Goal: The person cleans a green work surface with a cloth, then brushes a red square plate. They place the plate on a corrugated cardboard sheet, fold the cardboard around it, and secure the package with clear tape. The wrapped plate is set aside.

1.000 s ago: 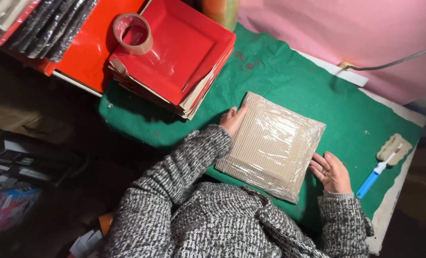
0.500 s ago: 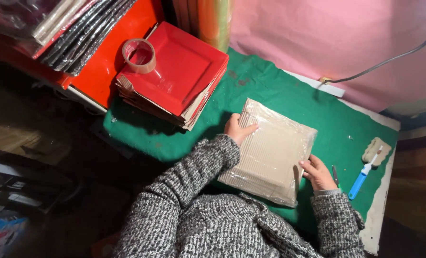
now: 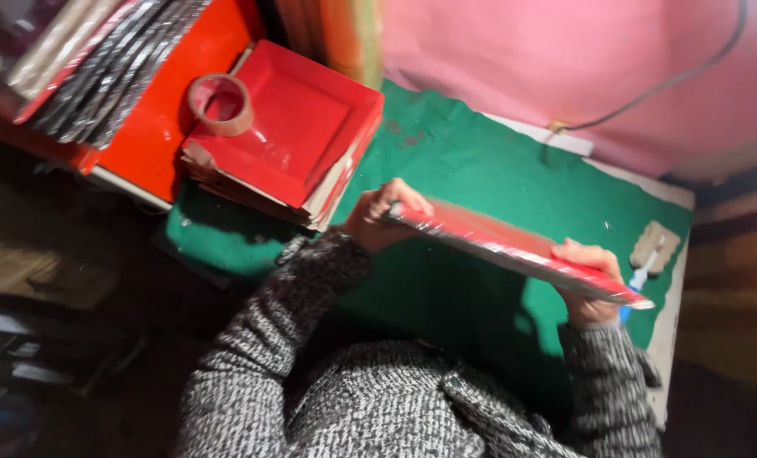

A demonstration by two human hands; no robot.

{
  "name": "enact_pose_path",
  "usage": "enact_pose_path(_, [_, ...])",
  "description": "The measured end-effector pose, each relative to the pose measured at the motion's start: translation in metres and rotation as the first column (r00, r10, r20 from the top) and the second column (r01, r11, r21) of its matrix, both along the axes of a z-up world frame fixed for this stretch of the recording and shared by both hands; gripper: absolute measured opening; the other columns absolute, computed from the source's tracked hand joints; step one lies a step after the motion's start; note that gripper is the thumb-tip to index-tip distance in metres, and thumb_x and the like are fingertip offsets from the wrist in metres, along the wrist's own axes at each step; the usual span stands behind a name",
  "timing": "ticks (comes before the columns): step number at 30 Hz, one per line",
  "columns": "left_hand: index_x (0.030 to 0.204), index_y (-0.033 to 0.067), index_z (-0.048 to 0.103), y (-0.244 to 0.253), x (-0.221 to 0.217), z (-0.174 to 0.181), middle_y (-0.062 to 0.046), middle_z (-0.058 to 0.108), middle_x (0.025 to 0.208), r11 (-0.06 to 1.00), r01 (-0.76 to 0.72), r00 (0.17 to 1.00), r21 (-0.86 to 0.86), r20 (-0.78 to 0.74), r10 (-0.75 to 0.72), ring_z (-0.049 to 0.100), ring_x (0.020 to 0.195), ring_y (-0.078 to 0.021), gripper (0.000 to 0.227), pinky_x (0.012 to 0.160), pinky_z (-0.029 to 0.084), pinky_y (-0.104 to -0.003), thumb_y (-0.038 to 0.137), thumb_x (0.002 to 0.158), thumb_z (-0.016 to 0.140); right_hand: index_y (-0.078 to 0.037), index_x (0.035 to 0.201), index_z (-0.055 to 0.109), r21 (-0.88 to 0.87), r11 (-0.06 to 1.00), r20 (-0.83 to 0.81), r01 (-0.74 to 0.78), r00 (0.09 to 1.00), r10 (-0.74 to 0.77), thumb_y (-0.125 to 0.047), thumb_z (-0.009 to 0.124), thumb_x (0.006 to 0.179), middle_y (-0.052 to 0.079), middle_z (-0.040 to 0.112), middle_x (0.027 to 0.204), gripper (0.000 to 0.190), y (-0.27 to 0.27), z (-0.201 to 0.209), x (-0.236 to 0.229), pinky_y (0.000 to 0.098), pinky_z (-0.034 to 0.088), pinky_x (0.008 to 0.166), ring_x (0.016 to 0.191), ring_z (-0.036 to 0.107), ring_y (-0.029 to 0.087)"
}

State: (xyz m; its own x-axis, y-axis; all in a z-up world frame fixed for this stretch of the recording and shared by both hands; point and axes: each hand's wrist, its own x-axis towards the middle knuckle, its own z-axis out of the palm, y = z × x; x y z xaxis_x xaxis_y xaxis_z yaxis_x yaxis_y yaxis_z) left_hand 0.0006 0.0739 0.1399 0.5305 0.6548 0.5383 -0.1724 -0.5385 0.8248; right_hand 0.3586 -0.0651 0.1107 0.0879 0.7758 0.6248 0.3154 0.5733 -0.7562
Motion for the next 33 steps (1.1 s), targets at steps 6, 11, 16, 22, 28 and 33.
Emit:
enact_pose_path(6, [0.104, 0.0054, 0.054, 0.002, -0.021, -0.08, -0.015, 0.073, 0.115, 0.956, -0.151, 0.981, 0.253, -0.084, 0.177, 0.065, 0.126, -0.0365, 0.016, 0.1, 0.056, -0.04, 0.008, 0.094, 0.067, -0.008, 0.082, 0.067, -0.187, 0.98, 0.446, -0.074, 0.882, 0.152, -0.001, 0.062, 0.085, 0.011, 0.078, 0.101, 0.008, 0.055, -0.142, 0.083, 0.0531, 0.044, 0.111, 0.108, 0.071, 0.035])
enact_pose_path(11, [0.086, 0.0087, 0.055, -0.024, -0.03, -0.107, -0.009, 0.076, 0.108, 0.88, -0.23, 0.899, 0.416, -0.256, 0.356, 0.071, 0.119, -0.0331, 0.015, 0.088, 0.062, -0.037, -0.001, 0.089, 0.066, -0.005, 0.08, 0.059, 0.058, 0.998, 0.537, -0.012, 0.844, -0.02, -0.004, 0.073, 0.075, 0.012, 0.073, 0.099, 0.015, 0.014, -0.087, 0.018, 0.0477, 0.054, 0.098, 0.105, 0.07, 0.034])
enact_pose_path(16, [0.081, 0.0095, 0.056, -0.041, -0.034, -0.113, -0.007, 0.075, 0.106, 0.854, -0.151, 0.838, 0.497, -0.394, 0.378, 0.071, 0.116, -0.0324, 0.015, 0.08, 0.061, -0.036, -0.001, 0.084, 0.066, -0.004, 0.079, 0.057, 0.035, 0.999, 0.65, -0.021, 0.76, -0.007, -0.004, 0.072, 0.073, 0.013, 0.07, 0.101, 0.016, 0.0, -0.06, -0.005, 0.0463, 0.055, 0.094, 0.103, 0.07, 0.034])
enact_pose_path(22, [0.092, 0.0089, 0.063, -0.052, -0.04, -0.105, -0.008, 0.071, 0.119, 0.737, -0.044, 0.763, 0.675, -0.453, 0.46, 0.067, 0.122, -0.0267, 0.009, 0.096, 0.059, -0.038, 0.003, 0.085, 0.065, -0.005, 0.086, 0.061, -0.025, 0.997, 0.81, -0.068, 0.583, 0.06, -0.003, 0.065, 0.073, 0.014, 0.068, 0.114, 0.013, -0.01, -0.067, 0.001, 0.0468, 0.054, 0.097, 0.114, 0.065, 0.035])
enact_pose_path(28, [0.095, 0.0078, 0.062, -0.051, -0.071, -0.034, -0.01, 0.067, 0.123, 0.583, -0.113, 0.659, 0.804, -0.378, 0.65, 0.063, 0.126, -0.0292, 0.009, 0.104, 0.055, -0.043, 0.01, 0.087, 0.066, -0.007, 0.104, 0.068, -0.043, 0.999, 0.861, 0.029, 0.508, 0.022, 0.0, 0.062, 0.073, 0.017, 0.065, 0.124, 0.032, -0.009, -0.041, -0.002, 0.0469, 0.051, 0.103, 0.122, 0.061, 0.039])
enact_pose_path(33, [0.113, 0.013, 0.069, -0.031, -0.153, 0.114, -0.008, 0.07, 0.126, 0.197, -0.289, 0.349, 0.937, -0.088, 0.933, 0.067, 0.117, -0.0253, 0.024, 0.099, 0.056, -0.048, 0.01, 0.088, 0.07, -0.013, 0.11, 0.071, -0.022, 0.981, 0.86, 0.192, 0.505, -0.08, 0.002, 0.065, 0.08, 0.014, 0.063, 0.134, 0.034, -0.006, -0.013, 0.006, 0.045, 0.052, 0.106, 0.127, 0.062, 0.035])
